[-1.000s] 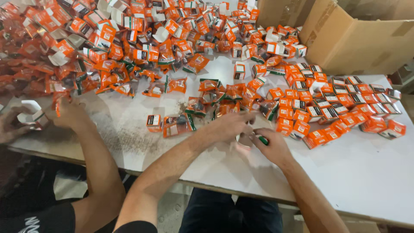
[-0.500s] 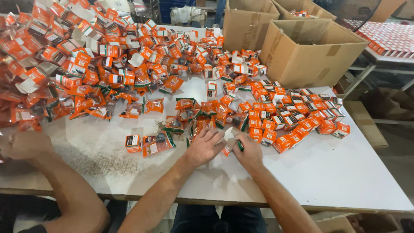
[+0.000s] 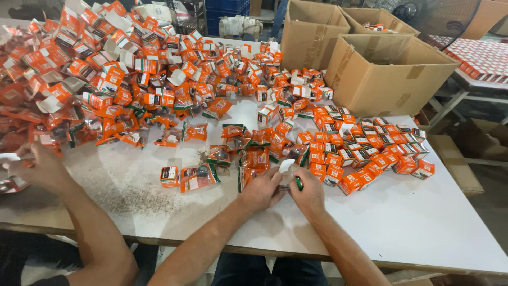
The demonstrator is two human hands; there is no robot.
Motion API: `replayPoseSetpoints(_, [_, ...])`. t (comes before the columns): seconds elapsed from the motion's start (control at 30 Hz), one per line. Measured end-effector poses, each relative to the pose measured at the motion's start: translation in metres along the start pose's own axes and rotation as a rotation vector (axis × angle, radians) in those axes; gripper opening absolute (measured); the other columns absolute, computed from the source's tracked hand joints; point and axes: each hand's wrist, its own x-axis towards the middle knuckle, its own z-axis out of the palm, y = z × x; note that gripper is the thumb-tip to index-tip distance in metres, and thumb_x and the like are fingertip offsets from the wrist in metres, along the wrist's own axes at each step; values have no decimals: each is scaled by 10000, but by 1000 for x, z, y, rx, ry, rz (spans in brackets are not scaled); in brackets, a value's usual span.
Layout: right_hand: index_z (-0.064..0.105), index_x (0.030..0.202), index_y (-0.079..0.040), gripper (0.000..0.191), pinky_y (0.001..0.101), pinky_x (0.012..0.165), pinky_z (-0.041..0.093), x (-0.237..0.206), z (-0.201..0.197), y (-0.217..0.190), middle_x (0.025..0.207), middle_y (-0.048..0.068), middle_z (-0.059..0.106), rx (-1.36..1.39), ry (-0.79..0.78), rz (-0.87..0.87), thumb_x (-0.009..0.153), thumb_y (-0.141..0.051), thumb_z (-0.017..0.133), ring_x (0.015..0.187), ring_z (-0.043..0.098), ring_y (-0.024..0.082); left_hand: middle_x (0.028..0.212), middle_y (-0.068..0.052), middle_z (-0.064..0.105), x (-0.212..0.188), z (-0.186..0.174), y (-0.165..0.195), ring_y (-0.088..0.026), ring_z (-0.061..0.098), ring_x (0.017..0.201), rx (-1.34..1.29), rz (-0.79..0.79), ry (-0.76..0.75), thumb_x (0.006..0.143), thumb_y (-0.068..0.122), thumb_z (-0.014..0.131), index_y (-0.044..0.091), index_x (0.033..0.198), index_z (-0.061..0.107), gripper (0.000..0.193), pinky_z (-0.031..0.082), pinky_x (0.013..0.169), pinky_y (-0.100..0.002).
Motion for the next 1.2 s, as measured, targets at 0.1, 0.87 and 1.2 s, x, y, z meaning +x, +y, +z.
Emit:
replayPoseSetpoints(0.1, [644, 997, -38, 163, 438, 678, 523, 0, -1, 1, 905, 199, 680, 44, 12, 56, 856, -108, 685, 784, 667, 381, 1199, -206, 620, -1, 11, -4, -401, 691, 1011, -152, -99, -18, 862, 137, 811, 4, 1146, 539, 415, 606, 825, -440])
replayPoseSetpoints(0.87, [470, 1428, -105, 570, 492, 706, 528, 3, -23, -17, 1001, 183, 694, -139, -299, 173, 934, -275, 698, 849, 681, 398, 1260, -134, 654, -2, -1, -37, -278, 729, 963, -249, -412, -12, 752, 79, 833, 133, 1372, 529, 692, 596, 847, -366])
replayPoseSetpoints(1.2, [647, 844, -102, 424, 404, 576, 520, 5, -26, -25, 841, 73, 683, -175, -55, -363, 781, -499, 779, 692, 676, 289, 1188, -145, 682, -3, 14, -11, -329, 694, 1082, -383, -60, -81, 743, 77, 825, 87, 1373, 526, 698, 575, 891, -401])
